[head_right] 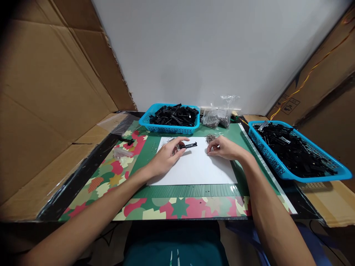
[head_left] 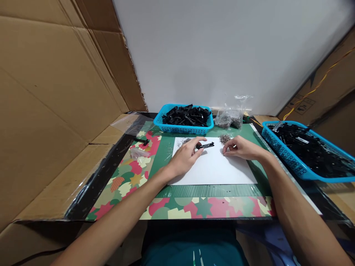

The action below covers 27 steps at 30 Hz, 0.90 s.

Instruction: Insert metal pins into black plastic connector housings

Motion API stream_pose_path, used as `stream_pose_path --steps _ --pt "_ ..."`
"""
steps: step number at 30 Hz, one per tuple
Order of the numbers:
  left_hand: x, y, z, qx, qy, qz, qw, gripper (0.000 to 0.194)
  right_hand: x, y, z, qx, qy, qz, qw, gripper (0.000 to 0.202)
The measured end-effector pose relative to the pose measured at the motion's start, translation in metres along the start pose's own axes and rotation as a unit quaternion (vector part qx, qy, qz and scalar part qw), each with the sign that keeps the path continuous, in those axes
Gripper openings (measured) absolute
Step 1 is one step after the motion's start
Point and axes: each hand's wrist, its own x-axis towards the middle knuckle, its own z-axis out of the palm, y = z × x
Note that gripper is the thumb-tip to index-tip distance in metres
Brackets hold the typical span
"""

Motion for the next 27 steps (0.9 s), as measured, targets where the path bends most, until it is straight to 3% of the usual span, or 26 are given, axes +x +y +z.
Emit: stream_pose_path --steps 10,18,27 --pt "0.002 -0.004 0.005 -0.043 0.029 -0.044 0.998 0.032 0.000 -0.021 0.001 -0.037 -0.047 -0.009 0.998 0.018" --pt "0.003 -0.003 0.004 -0.043 0.030 -0.002 0.999 0.020 -0.002 -0.017 0.001 0.000 0.012 0.014 1.000 0.027" --pt "0.000 0.001 0.006 -0.055 0.010 -0.027 0.998 0.021 0.002 -0.018 0.007 -0.018 -0.001 -0.012 1.000 0.022"
